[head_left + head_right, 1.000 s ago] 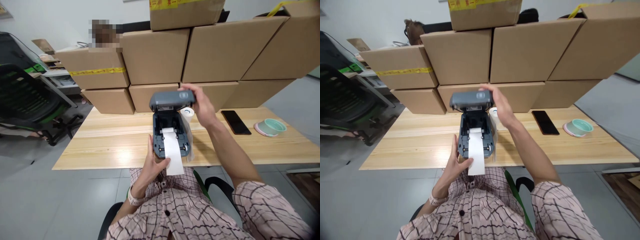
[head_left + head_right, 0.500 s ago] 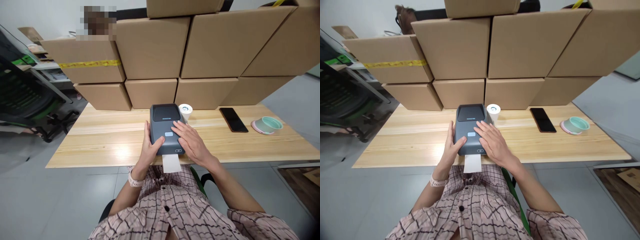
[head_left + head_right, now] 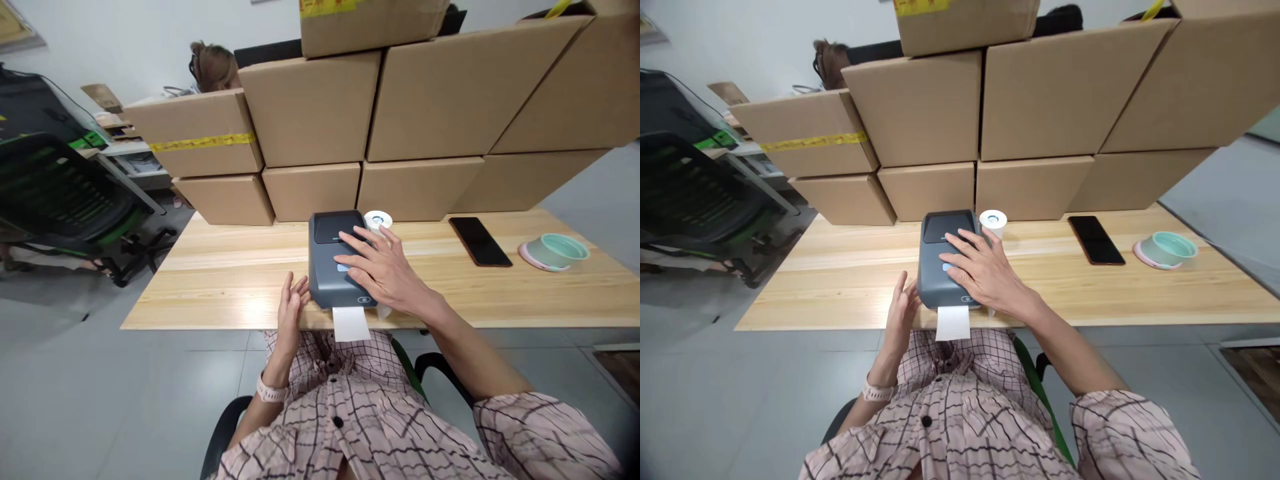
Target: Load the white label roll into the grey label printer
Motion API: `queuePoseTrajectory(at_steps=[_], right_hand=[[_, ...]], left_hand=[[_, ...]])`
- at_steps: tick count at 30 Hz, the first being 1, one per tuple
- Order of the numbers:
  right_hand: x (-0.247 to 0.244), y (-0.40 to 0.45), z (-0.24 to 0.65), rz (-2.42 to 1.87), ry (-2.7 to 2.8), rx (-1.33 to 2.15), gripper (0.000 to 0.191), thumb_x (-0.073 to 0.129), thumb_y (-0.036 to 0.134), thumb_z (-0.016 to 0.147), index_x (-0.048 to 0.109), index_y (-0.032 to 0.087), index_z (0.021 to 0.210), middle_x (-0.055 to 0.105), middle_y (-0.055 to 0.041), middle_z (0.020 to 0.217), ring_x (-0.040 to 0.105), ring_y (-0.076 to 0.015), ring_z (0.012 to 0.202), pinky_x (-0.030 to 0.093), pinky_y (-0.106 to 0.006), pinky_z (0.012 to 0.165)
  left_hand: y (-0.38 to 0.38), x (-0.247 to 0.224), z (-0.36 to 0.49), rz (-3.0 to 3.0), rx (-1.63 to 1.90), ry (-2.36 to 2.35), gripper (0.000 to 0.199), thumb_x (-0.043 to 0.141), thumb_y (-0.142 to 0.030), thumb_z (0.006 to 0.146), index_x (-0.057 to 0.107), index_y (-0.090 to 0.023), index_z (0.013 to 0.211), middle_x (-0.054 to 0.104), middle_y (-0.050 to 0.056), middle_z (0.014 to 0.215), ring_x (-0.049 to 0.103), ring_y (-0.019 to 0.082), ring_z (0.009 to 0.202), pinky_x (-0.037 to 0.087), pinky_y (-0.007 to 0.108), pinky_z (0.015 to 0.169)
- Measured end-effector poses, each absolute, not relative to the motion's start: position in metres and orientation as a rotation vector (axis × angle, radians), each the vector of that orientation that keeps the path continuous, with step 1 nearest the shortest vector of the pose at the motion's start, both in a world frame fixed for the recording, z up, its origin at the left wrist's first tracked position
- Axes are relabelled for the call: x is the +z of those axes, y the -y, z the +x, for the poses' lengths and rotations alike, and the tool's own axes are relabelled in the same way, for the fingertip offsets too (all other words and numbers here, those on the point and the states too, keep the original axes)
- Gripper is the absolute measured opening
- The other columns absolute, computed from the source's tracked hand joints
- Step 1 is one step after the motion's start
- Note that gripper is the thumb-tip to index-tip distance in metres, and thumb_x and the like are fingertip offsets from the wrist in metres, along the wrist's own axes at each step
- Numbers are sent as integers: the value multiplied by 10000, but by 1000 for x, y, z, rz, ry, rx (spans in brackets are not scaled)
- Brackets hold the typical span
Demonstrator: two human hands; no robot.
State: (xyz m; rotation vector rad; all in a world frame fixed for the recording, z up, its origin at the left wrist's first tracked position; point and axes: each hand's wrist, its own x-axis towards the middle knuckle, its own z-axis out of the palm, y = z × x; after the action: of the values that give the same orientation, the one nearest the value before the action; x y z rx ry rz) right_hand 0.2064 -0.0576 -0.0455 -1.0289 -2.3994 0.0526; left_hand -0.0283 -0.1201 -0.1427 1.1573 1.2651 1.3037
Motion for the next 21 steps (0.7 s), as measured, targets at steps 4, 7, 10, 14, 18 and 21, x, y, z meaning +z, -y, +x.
queuePoseTrajectory(at_steps=[4,7,10,14,18,21], right_hand=[[-52,68,211,-991,2379,-89,376,400,426,1098,710,315,1278,540,-18,1590,374,-279,1542,221,-608,1253],[-62,74,214,-1000,2345,-145,383,422,467,1088,663,339,1357,539,-22,1591,390,-288,1533,242,-617,1239],[-66,73,210,-1011,2358,-211,437,497,569,1036,658,331,1365,547,-34,1583,396,-322,1530,241,-627,1242],[-62,69,208,-999,2425,-207,501,507,643,997,666,323,1348,571,-41,1561,393,-328,1535,269,-631,1243],[-62,76,223,-1017,2389,29,563,402,639,1037,532,345,1499,424,-53,1669,336,-311,1570,313,-637,1230],[-62,80,235,-988,2245,195,649,317,683,1033,391,367,1595,317,-60,1721,305,-317,1585,351,-611,1227]], left_hand=[[123,-145,-33,962,1393,-1233,835,551,-670,946,309,-245,1623,534,193,1558,575,313,1399,483,468,1140],[119,-143,-34,948,1387,-1234,816,607,-669,916,383,-261,1586,562,183,1528,597,315,1370,499,463,1121],[114,-141,-31,970,1363,-1229,788,608,-654,923,409,-253,1571,576,174,1516,585,321,1382,488,478,1131],[108,-136,-23,1037,1379,-1233,728,603,-607,944,448,-223,1542,572,161,1527,518,313,1446,390,493,1223],[108,-132,-19,1039,1392,-1242,698,582,-587,962,448,-220,1541,548,151,1553,503,304,1457,369,493,1244],[110,-128,-19,1038,1382,-1241,666,583,-569,966,468,-235,1531,532,139,1569,493,301,1467,389,482,1236]])
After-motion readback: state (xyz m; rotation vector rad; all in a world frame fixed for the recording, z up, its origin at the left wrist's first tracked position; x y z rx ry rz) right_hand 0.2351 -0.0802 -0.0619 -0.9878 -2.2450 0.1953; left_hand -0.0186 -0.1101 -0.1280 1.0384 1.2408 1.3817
